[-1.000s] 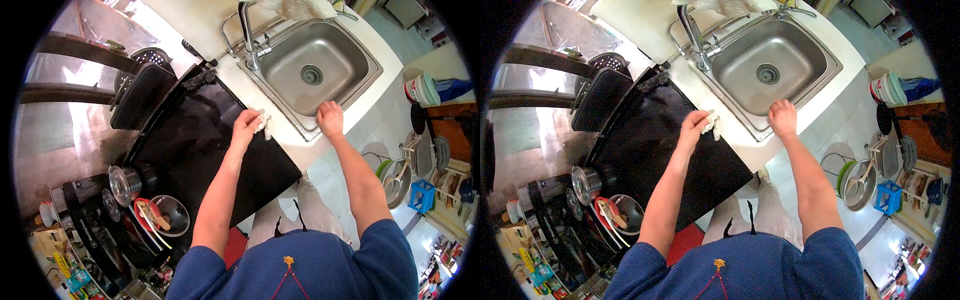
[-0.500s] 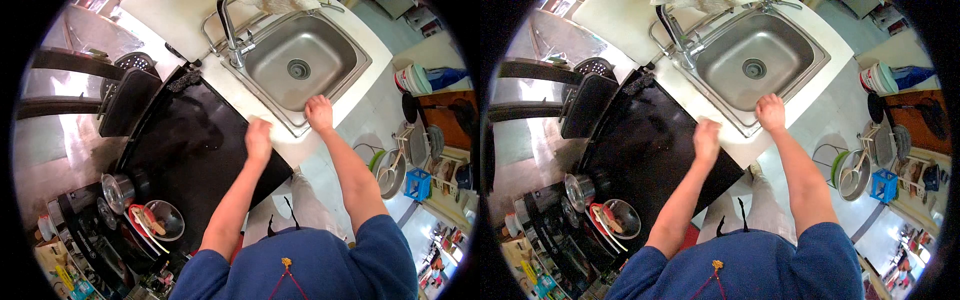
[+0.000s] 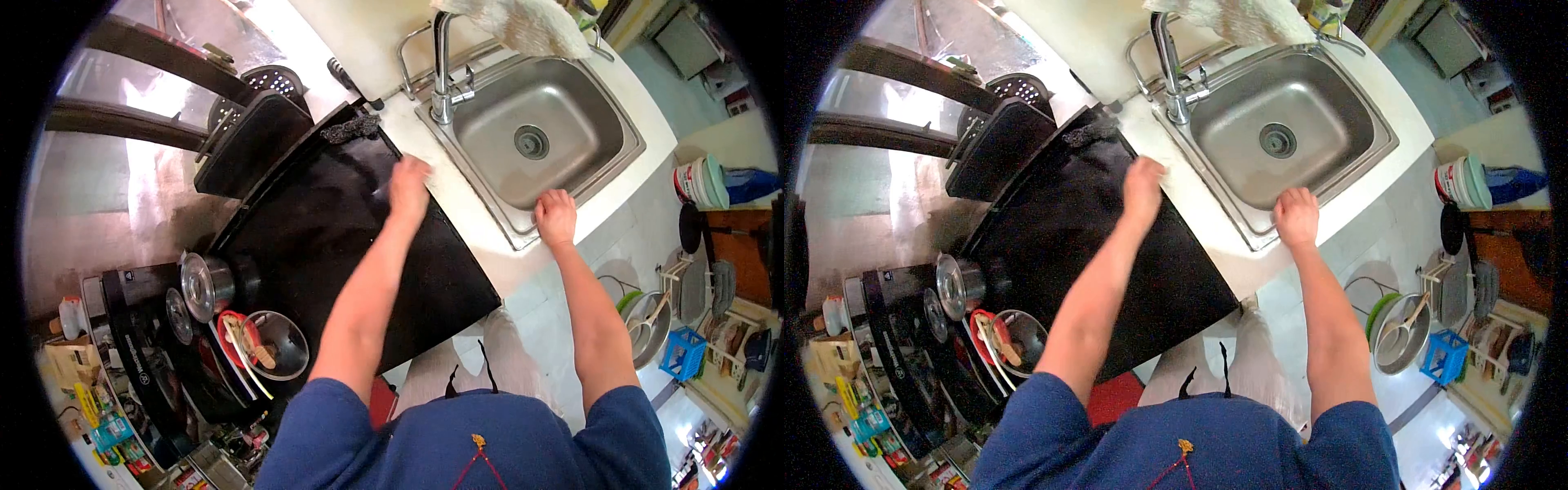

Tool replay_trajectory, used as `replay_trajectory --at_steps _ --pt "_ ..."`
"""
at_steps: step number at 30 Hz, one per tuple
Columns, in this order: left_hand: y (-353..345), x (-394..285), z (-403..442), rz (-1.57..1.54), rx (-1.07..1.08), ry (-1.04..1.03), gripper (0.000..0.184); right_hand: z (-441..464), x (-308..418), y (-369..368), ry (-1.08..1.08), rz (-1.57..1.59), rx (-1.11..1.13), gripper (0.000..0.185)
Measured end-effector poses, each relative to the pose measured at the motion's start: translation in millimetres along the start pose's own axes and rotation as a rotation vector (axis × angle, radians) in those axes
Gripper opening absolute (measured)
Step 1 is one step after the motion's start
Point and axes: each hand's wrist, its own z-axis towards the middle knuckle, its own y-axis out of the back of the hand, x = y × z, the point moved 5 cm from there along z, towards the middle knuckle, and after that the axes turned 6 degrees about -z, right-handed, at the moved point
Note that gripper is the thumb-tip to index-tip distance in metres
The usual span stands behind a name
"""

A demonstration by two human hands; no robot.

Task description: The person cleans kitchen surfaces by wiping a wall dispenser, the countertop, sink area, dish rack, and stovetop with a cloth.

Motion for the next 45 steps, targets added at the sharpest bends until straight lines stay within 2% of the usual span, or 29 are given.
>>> replay_trajectory --at_steps 2,4,6,7,10,12,14,17,20,22,23,26,29,30,32,35,38,40,42,44,45 --pt "36 25 21 0.105 -0.143 -0.012 0.021 1 0 -1 0.014 -0.012 -0.009 0.007" --pt "62 59 30 0.184 -0.190 0.110 0.020 0 1 1 -0.001 -0.005 0.001 0.008" --pt "76 83 28 0.030 -0.260 0.247 0.022 -1 0 0 -0.001 0.006 0.002 0.008" --pt "75 87 26 0.045 -0.213 0.258 0.024 0 0 0 0.001 0.018 -0.001 0.008" --pt "55 64 11 -0.056 -0.099 0.047 0.015 0 0 -1 -0.014 0.004 0.027 0.009" --pt "46 34 -14 -0.008 0.096 0.140 0.019 0 1 -2 0.007 -0.009 0.015 0.008" --pt "41 10 -48 -0.014 0.193 0.049 0.016 -1 1 -2 0.016 -0.018 0.005 0.008" --pt "57 -3 -51 0.031 0.139 -0.011 0.016 0 1 -3 0.015 -0.024 0.026 0.008" --pt "64 33 -9 0.234 -0.011 -0.004 0.018 0 2 0 -0.010 -0.010 0.019 0.008" --pt "65 55 16 0.249 -0.004 0.078 0.020 1 1 -1 0.005 -0.027 0.020 0.008" --pt "66 62 26 0.307 0.019 0.026 0.020 0 1 -1 0.016 -0.040 0.026 0.008" --pt "68 59 27 0.032 0.021 0.463 0.021 0 3 1 0.020 -0.027 0.000 0.008" --pt "54 36 -15 0.004 0.122 0.299 0.023 1 2 0 -0.005 -0.024 0.011 0.008" --pt "58 13 -26 0.136 0.135 -0.068 0.020 1 1 0 -0.008 -0.019 0.007 0.008" --pt "60 14 -27 0.163 0.162 -0.048 0.018 1 1 -1 0.008 -0.018 -0.005 0.007" --pt "68 27 13 0.131 0.104 0.188 0.018 1 1 0 -0.004 -0.026 0.018 0.007" --pt "59 53 43 0.229 0.011 0.000 0.017 -1 -2 -2 0.011 -0.004 -0.009 0.007" --pt "56 50 39 0.244 0.013 0.039 0.014 -2 0 0 0.019 -0.007 -0.009 0.006" --pt "51 43 20 0.153 0.091 0.179 0.016 2 1 1 0.027 -0.002 -0.021 0.006" --pt "35 40 -22 0.088 0.121 0.203 0.019 1 1 0 0.016 0.011 -0.023 0.006" --pt "40 16 -37 0.079 0.159 0.108 0.021 1 1 0 0.014 0.017 -0.023 0.006"
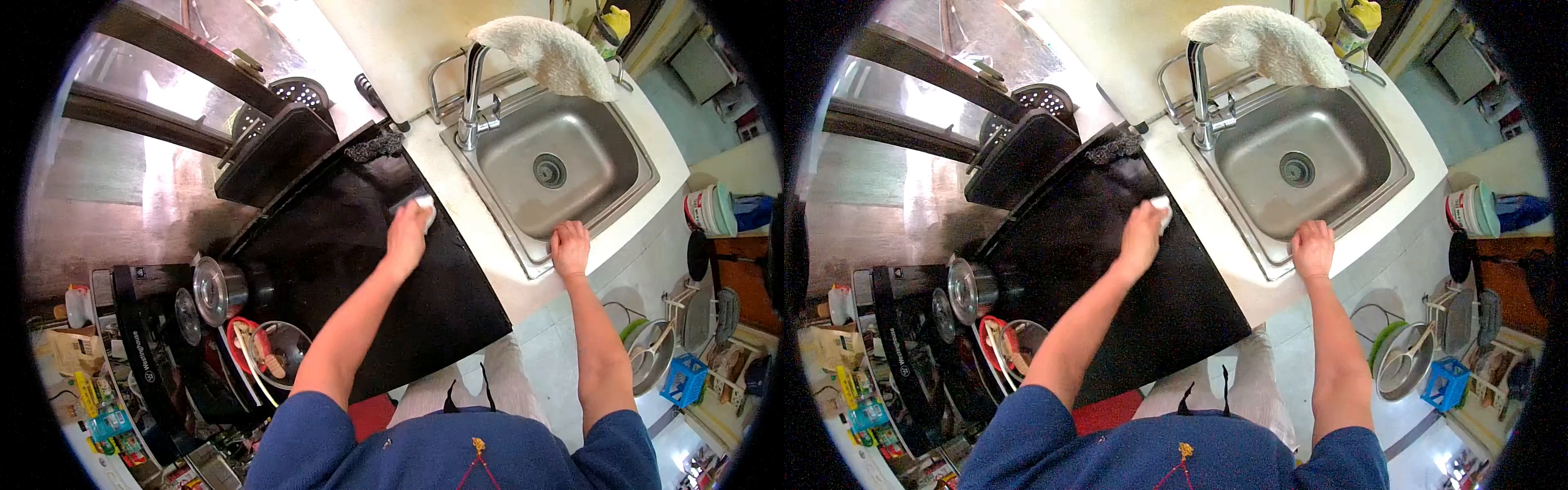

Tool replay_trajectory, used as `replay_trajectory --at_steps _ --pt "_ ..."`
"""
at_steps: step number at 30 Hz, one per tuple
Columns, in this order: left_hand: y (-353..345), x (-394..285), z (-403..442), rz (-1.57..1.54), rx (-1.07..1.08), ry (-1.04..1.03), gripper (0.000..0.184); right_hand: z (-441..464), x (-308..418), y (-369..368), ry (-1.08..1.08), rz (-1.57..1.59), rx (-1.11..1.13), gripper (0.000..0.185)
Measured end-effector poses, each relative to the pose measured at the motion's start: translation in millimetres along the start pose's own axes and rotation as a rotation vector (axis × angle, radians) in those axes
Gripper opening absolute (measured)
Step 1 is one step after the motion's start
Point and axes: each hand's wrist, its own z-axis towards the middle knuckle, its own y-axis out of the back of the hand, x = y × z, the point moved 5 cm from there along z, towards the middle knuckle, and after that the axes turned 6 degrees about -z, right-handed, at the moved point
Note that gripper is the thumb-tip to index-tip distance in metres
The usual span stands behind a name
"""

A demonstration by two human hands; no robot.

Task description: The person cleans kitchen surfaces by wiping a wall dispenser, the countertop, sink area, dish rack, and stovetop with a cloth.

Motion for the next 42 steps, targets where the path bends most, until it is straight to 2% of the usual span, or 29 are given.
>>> replay_trajectory --at_steps 1,5,7,8,9,11,14,15,19,21,24,27,29,31,34,36,39,41,42 --pt "8 -22 -13 -0.001 0.035 -0.095 0.022 0 0 0 -0.003 0.000 0.010 0.006" --pt "15 -3 9 0.164 -0.009 -0.040 0.022 0 1 3 0.022 -0.012 -0.017 0.006" --pt "22 18 39 0.106 -0.081 0.065 0.020 0 1 3 0.017 -0.014 -0.017 0.006" --pt "18 39 54 0.078 -0.118 0.231 0.019 0 1 2 0.014 -0.009 -0.012 0.006" --pt "25 34 62 0.134 -0.149 0.072 0.021 0 0 1 0.017 -0.012 -0.011 0.006" --pt "27 36 72 0.106 -0.183 0.085 0.026 -2 0 1 0.027 -0.011 -0.032 0.006" --pt "23 29 56 0.050 -0.238 0.049 0.022 -1 1 1 0.027 -0.022 -0.040 0.006" --pt "20 22 45 0.035 -0.203 0.080 0.018 1 0 0 0.027 -0.020 -0.038 0.006" --pt "-12 -24 -29 -0.170 -0.109 -0.030 0.013 -1 1 1 0.005 -0.040 -0.003 0.007" --pt "-25 -60 -69 -0.205 -0.067 -0.126 0.013 -1 1 2 0.011 -0.045 0.010 0.007" --pt "-35 -105 -103 -0.280 0.116 -0.123 0.021 -2 0 -1 -0.008 -0.039 0.016 0.008" --pt "-48 -99 -113 -0.386 0.183 -0.097 0.017 -2 -3 -2 0.000 -0.035 -0.017 0.008" --pt "-63 -59 -114 -1.229 0.181 0.615 0.016 -3 0 4 0.004 -0.010 -0.034 0.009" --pt "-57 -49 -105 -1.649 0.197 0.747 0.026 -1 0 1 0.008 -0.027 -0.008 0.010" --pt "-44 -43 -95 -1.750 0.202 0.763 0.030 0 1 2 -0.009 -0.030 -0.002 0.011" --pt "-37 -39 -91 -1.934 0.145 0.786 0.033 0 0 2 -0.008 -0.024 0.015 0.011" --pt "-14 -18 -86 -1.722 0.038 0.757 0.028 -1 -1 -2 0.001 -0.034 0.012 0.010" --pt "15 22 -85 -1.402 -0.149 0.647 0.019 -2 -2 -3 0.002 -0.044 -0.001 0.010" --pt "34 56 -86 -1.039 -0.334 0.634 0.014 -2 0 0 0.013 -0.041 -0.015 0.009"
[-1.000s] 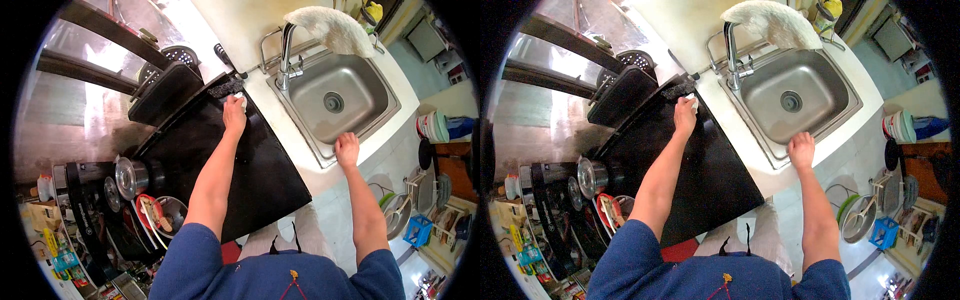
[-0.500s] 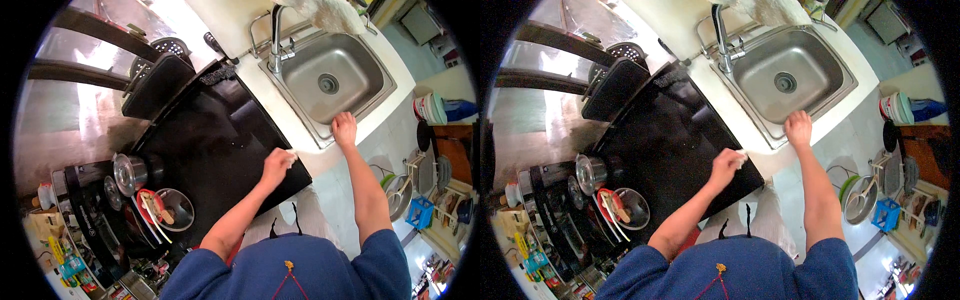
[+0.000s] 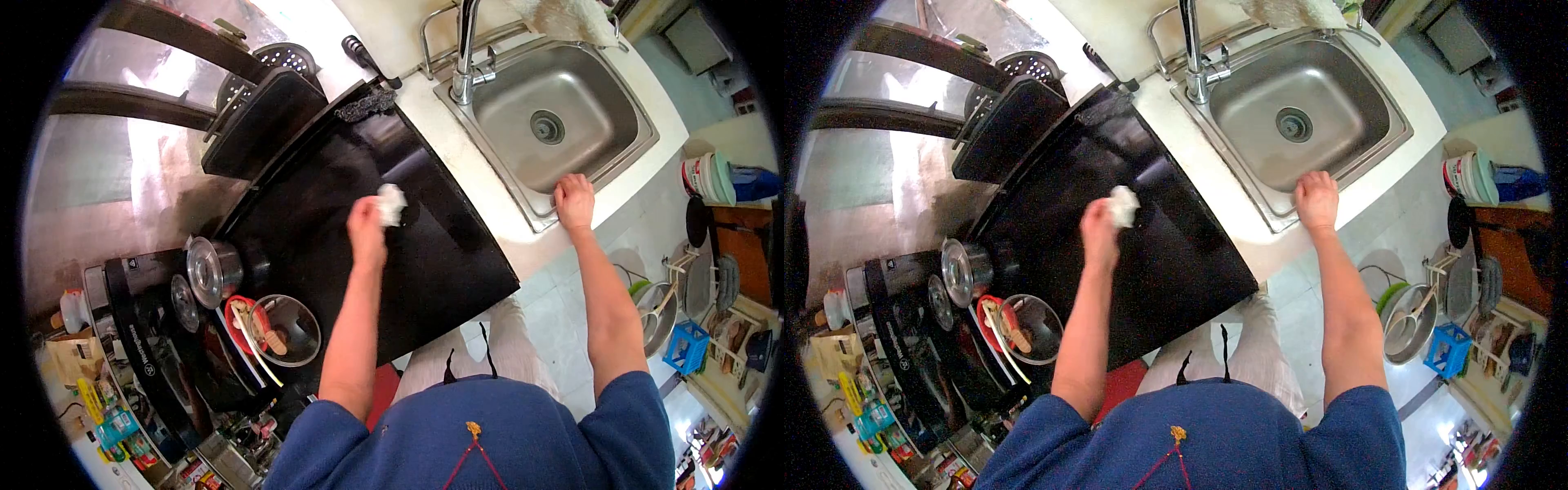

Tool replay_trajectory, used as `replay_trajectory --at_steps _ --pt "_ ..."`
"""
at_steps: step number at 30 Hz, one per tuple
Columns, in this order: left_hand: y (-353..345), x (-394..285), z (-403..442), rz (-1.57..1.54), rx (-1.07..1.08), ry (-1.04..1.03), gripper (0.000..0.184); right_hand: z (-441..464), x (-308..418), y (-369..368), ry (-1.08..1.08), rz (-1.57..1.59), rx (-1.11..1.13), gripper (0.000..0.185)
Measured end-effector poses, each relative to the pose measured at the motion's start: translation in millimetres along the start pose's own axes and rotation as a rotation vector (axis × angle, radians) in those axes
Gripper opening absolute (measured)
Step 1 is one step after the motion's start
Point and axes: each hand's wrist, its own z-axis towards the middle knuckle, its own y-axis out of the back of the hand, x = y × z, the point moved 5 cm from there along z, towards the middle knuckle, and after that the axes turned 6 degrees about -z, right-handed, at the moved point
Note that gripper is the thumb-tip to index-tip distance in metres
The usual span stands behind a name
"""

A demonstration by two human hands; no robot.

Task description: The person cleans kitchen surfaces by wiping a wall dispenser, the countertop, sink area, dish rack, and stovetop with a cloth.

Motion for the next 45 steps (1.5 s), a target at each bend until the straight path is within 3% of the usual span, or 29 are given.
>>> replay_trajectory --at_steps 1,2,5,7,9,10,13,16,18,19,23,26,29,31,33,35,36,37,39,40,42,43,45 --pt "29 -15 11 0.286 -0.100 -0.257 0.014 0 0 0 0.002 0.005 0.003 0.009" --pt "45 -38 13 0.556 -0.200 -0.372 0.015 0 -1 -2 -0.008 -0.003 0.016 0.008" --pt "76 -41 25 0.879 -0.281 -0.537 0.020 -1 -1 -4 -0.016 -0.001 0.038 0.008" --pt "58 -39 18 0.894 -0.233 -0.524 0.020 0 -2 -4 -0.010 -0.011 0.020 0.010" --pt "22 -22 -7 0.781 -0.053 -0.505 0.020 -1 -2 -5 -0.011 -0.020 0.038 0.010" --pt "-2 -19 -29 0.912 0.050 -0.504 0.021 0 -2 -6 -0.017 -0.028 0.051 0.011" --pt "-52 -7 -90 0.885 0.192 -0.427 0.031 -1 -5 -9 -0.009 -0.030 0.094 0.012" --pt "-96 10 -127 1.045 0.310 -0.448 0.023 -3 -8 -11 0.005 -0.045 0.062 0.013" --pt "-108 12 -137 0.945 0.374 -0.607 0.023 -3 -9 -16 0.005 -0.033 0.067 0.014" --pt "-104 16 -132 0.898 0.379 -0.551 0.020 -4 -12 -17 -0.025 0.020 0.101 0.015" --pt "-34 -8 -75 0.715 0.072 -0.610 0.014 -5 -13 -18 0.022 -0.038 0.103 0.013" --pt "71 -43 -30 0.627 -0.312 -0.408 0.012 -2 -9 -15 0.009 -0.044 0.133 0.012" --pt "189 -65 2 1.051 -0.561 -0.397 0.018 -3 -8 -15 -0.011 -0.057 0.169 0.012" --pt "254 -60 11 1.143 -0.730 -0.302 0.017 -4 -7 -13 0.036 0.001 0.046 0.011" --pt "250 -65 13 1.118 -0.708 -0.174 0.015 -4 -8 -15 0.040 -0.007 0.061 0.010" --pt "214 -48 19 1.087 -0.581 -0.370 0.016 -4 -10 -17 0.050 -0.015 0.069 0.010" --pt "172 -47 8 1.039 -0.531 -0.343 0.016 -4 -11 -18 0.052 -0.028 0.072 0.010" --pt "126 -48 -6 1.051 -0.404 -0.335 0.012 -4 -10 -18 0.051 -0.041 0.074 0.010" --pt "58 -22 -38 0.791 -0.213 -0.256 0.009 -4 -4 -14 0.073 -0.027 0.066 0.010" --pt "30 -5 -54 0.941 -0.046 -0.382 0.012 -4 -5 -15 0.064 -0.035 0.085 0.010" --pt "-4 -8 -78 0.746 0.251 -0.333 0.011 -3 -8 -16 0.061 -0.048 0.078 0.011" --pt "4 -9 -70 0.742 0.242 -0.339 0.011 0 -9 -22 0.069 -0.048 0.072 0.011" --pt "54 -27 -40 0.703 -0.098 -0.329 0.007 -7 -18 -25 0.045 0.000 0.094 0.013"
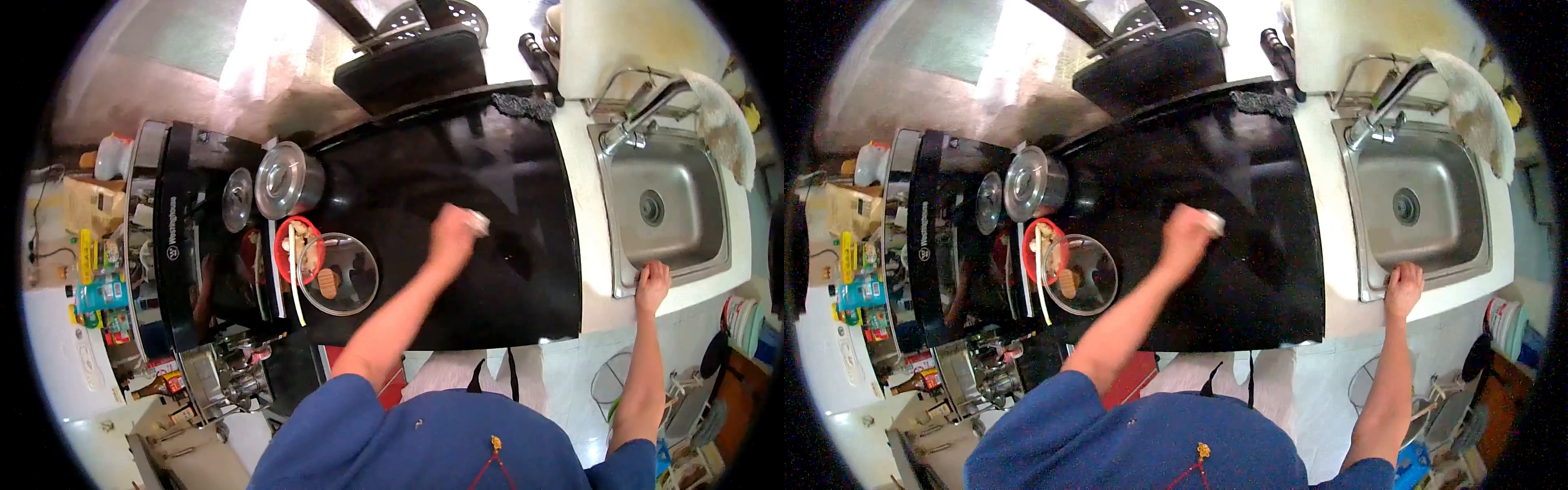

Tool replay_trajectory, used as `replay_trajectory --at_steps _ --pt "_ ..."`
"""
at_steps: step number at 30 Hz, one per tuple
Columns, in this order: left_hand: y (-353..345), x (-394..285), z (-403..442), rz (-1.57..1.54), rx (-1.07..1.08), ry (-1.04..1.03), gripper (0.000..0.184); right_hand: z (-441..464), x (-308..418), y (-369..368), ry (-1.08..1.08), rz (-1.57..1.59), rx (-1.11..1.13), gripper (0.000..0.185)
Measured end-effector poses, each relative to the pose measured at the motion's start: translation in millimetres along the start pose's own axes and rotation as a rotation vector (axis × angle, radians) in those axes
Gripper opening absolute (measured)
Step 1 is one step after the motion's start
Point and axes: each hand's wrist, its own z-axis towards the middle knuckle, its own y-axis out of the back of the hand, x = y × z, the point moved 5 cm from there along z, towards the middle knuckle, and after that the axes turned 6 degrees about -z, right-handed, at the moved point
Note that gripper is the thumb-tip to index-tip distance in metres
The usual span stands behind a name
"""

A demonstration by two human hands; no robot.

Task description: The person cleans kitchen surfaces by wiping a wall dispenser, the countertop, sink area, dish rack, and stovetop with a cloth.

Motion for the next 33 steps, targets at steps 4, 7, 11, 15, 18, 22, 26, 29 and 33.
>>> replay_trajectory --at_steps 4,7,11,15,18,22,26,29,33 --pt "135 69 69 0.456 -0.357 0.035 0.018 0 1 5 -0.027 0.039 -0.022 0.016" --pt "195 174 92 0.526 -0.345 0.229 0.025 4 10 13 -0.049 -0.029 -0.010 0.016" --pt "118 100 76 0.496 -0.231 0.026 0.023 4 12 18 -0.028 -0.064 -0.044 0.015" --pt "4 0 0 0.253 0.004 -0.153 0.023 5 13 15 -0.037 -0.049 -0.041 0.012" --pt "-56 -48 -48 0.151 0.152 -0.113 0.023 6 11 16 -0.058 -0.052 -0.028 0.012" --pt "-108 -82 -83 0.050 0.294 -0.105 0.023 6 15 21 -0.051 -0.036 -0.035 0.013" --pt "-145 -102 -104 -0.053 0.377 -0.134 0.023 7 16 22 -0.091 -0.044 -0.005 0.014" --pt "-154 -100 -94 -0.183 0.398 -0.117 0.023 7 13 19 -0.096 -0.022 0.043 0.016" --pt "-136 -96 -43 -0.146 0.254 -0.126 0.028 7 4 18 -0.075 0.244 0.046 0.020"
